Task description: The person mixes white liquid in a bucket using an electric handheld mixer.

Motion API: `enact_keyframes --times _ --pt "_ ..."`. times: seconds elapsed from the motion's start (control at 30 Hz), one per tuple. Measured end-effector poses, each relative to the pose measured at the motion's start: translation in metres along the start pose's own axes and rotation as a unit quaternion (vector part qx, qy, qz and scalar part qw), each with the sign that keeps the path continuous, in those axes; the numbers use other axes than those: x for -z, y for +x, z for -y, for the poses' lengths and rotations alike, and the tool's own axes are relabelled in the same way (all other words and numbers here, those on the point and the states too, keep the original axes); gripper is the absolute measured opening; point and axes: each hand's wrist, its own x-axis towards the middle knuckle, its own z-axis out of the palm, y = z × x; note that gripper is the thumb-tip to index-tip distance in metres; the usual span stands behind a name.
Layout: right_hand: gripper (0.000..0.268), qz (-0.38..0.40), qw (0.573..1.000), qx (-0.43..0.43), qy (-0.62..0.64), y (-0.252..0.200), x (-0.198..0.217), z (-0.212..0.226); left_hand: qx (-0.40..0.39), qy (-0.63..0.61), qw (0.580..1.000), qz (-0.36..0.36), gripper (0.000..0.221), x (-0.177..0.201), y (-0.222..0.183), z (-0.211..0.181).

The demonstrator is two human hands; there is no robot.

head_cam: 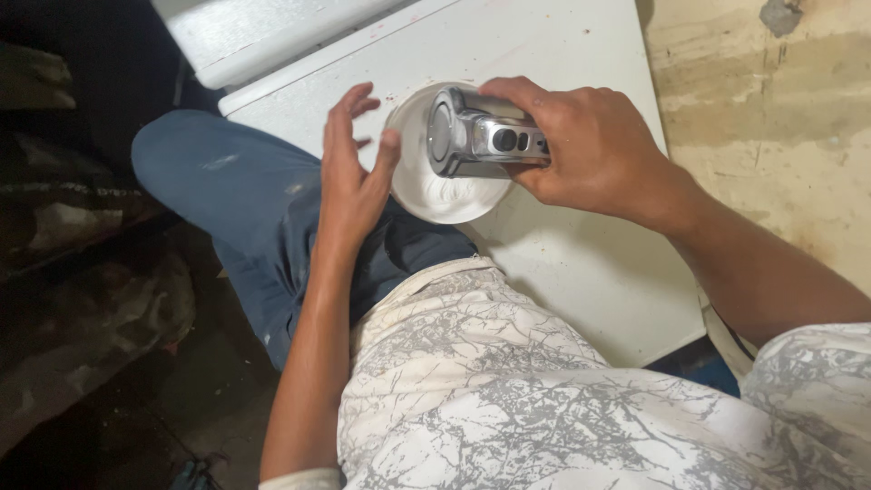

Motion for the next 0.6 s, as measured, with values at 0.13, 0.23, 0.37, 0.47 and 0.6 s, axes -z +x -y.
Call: enact_keyframes --times 0.13,0.23,0.37,0.47,0.6 --pt "0.069 -0.018 0.999 0.023 0.037 0.002 0.004 -0.007 -0.190 0.051 0.979 0.045 0.086 0.003 -0.004 -0.052" --pt "0.069 0.068 0.989 -0.048 0.125 0.005 0.011 -0.016 -0.272 0.081 0.955 0.091 0.113 -0.013 0.011 -0.082" --pt "0.069 0.112 0.951 0.033 0.286 0.006 0.018 -0.035 -0.242 0.094 0.958 0.123 0.105 -0.024 0.026 -0.091" --pt "0.066 0.171 0.914 0.028 0.366 0.009 0.031 -0.056 -0.233 0.117 0.955 0.141 0.096 -0.026 0.029 -0.090" --pt "0.052 0.091 0.981 -0.084 0.151 0.034 0.070 -0.102 -0.222 0.096 0.952 0.185 0.091 -0.024 0.030 -0.097"
